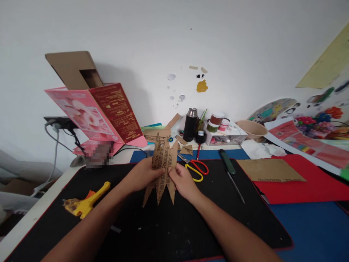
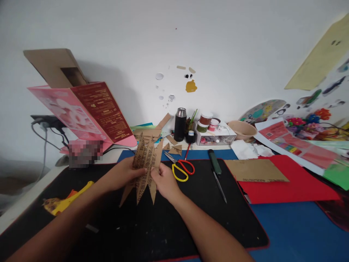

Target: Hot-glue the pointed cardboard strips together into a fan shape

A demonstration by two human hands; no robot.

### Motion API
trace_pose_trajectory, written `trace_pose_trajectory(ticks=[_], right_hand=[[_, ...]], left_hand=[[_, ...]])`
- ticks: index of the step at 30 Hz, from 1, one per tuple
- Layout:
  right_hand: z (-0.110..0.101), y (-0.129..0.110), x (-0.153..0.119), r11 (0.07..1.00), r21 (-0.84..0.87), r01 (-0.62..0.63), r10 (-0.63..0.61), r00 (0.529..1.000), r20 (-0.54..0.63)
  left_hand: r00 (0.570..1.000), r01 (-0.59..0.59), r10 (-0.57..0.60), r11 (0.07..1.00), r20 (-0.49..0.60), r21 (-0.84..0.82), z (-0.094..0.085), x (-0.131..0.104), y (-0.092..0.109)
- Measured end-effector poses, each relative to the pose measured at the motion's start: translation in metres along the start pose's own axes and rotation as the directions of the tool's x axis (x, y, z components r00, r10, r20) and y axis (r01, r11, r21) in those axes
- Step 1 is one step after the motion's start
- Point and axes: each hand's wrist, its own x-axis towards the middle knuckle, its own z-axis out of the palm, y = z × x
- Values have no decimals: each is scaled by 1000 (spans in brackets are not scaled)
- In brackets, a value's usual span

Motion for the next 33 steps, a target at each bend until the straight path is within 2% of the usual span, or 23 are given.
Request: trace_pose_trajectory(ticks=[3,5,7,9,13,15,16,17,19,20,21,22,23,24,26,28,30,33], right_hand=[[-1,-5,0,998,52,-42,42,999,14],[-2,-8,0,996,57,-67,64,997,47],[-4,-10,0,997,40,-72,69,995,79],[-6,-11,0,998,22,-65,62,993,101],[-11,-13,2,998,20,-61,58,991,123],[-14,-15,2,997,22,-68,65,990,124],[-15,-16,2,997,19,-75,72,989,127],[-17,-17,2,996,11,-84,82,987,137],[-20,-19,2,994,-19,-107,109,979,172],[-22,-20,2,992,-40,-117,123,973,195],[-23,-21,2,990,-68,-124,136,966,219],[-24,-21,1,987,-100,-127,148,959,241],[-24,-21,1,982,-138,-127,160,951,263],[-24,-20,0,976,-180,-123,172,943,286],[-24,-18,0,957,-269,-110,198,924,328],[-23,-15,-1,931,-354,-89,223,907,358],[-21,-11,-3,899,-434,-58,236,898,371],[-18,-8,-4,854,-520,-14,238,900,365]], left_hand=[[997,80,-78,984,19,-158,-2,3,-6],[992,112,-122,964,-24,-243,-3,5,-8],[986,96,-132,949,-102,-302,-6,5,-9],[982,66,-118,947,-149,-315,-8,5,-9],[988,57,-95,955,-119,-290,-16,8,-14],[980,-13,-44,960,-196,-280,-24,11,-18],[958,-58,-15,968,-285,-244,-30,12,-20],[914,-94,14,979,-406,-178,-37,11,-22],[739,-58,67,998,-671,36,-52,6,-21],[664,-17,120,989,-738,145,-59,1,-18],[626,-1,177,974,-760,226,-64,-5,-14],[626,17,227,953,-746,304,-68,-11,-9],[645,36,280,918,-711,394,-71,-17,-5],[687,27,329,879,-648,475,-71,-21,0],[818,-58,362,826,-448,561,-68,-25,4],[922,-190,354,769,-160,610,-62,-22,4],[947,-294,305,700,100,651,-56,-15,-1],[939,-341,189,629,287,699,-50,-8,-10]])
